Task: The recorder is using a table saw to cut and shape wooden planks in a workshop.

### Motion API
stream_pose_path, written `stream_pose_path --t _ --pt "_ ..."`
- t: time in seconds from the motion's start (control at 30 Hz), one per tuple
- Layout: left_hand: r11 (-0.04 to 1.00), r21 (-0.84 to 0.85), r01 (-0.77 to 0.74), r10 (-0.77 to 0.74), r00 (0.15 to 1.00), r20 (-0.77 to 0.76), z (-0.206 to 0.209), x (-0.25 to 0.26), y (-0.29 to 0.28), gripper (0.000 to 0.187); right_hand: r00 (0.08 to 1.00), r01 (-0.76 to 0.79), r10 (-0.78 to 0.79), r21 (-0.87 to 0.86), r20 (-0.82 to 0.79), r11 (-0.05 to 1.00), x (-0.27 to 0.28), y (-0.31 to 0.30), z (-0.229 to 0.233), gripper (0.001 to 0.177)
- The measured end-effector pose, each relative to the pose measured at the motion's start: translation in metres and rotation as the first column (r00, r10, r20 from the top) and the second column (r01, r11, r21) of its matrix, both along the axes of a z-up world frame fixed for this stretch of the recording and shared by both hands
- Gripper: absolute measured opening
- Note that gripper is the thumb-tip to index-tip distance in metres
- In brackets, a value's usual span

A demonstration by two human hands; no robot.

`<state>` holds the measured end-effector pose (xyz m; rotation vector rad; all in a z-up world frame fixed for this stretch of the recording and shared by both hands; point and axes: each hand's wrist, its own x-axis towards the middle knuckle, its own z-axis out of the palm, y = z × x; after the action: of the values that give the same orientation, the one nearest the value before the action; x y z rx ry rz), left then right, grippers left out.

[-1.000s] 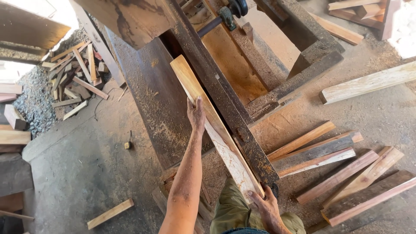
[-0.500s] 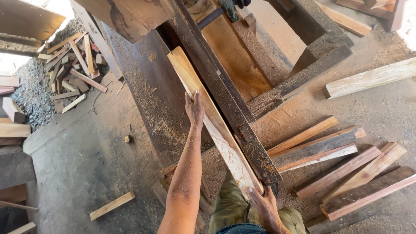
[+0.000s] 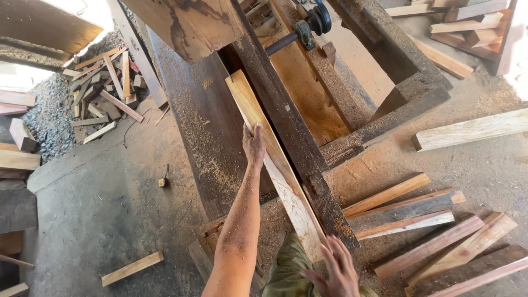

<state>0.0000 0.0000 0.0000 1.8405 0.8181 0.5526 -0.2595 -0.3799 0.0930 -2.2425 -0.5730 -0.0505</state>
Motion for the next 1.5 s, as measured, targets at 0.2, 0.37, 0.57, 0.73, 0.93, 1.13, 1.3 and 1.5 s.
stream_pose_path --t 0.2,0.37,0.57,0.73,0.93,1.13,1.3,1.5 --pt "0.982 -0.181 -0.043 0.028 0.996 -0.084 0.058 0.008 -0.014 0.081 0.955 -0.205 0.251 -0.262 0.156 0.943 0.023 0.042 -0.032 0.068" --pt "0.981 -0.187 -0.043 0.024 0.994 -0.102 0.053 0.013 -0.006 0.084 0.960 -0.153 0.201 -0.236 0.194 0.960 0.033 0.050 -0.020 0.051" --pt "0.979 -0.199 -0.046 0.022 0.993 -0.116 0.063 0.018 -0.004 0.089 0.940 -0.086 0.126 -0.136 0.317 0.987 0.048 0.057 -0.008 0.035" --pt "0.978 -0.201 -0.053 0.026 0.990 -0.135 0.065 0.020 0.000 0.090 0.936 -0.107 0.123 -0.067 0.329 0.992 0.052 0.064 -0.011 0.034" --pt "0.994 -0.100 -0.038 0.022 0.989 -0.148 0.044 0.029 0.015 0.091 0.939 -0.124 0.141 -0.071 0.314 0.990 0.061 0.068 0.005 0.033" --pt "0.961 -0.272 -0.040 -0.011 0.983 -0.183 0.097 0.025 -0.008 0.096 0.950 -0.127 0.161 -0.139 0.268 0.982 0.062 0.073 0.009 0.037" --pt "0.989 -0.122 0.086 -0.093 0.994 -0.050 0.042 -0.010 -0.031 0.089 0.955 -0.127 0.148 -0.098 0.258 0.987 0.067 0.072 0.009 0.039" --pt "0.965 -0.258 -0.043 -0.015 0.976 -0.218 0.085 -0.043 -0.077 0.094 0.956 -0.198 0.234 -0.200 0.179 0.960 0.073 0.065 0.030 0.044"
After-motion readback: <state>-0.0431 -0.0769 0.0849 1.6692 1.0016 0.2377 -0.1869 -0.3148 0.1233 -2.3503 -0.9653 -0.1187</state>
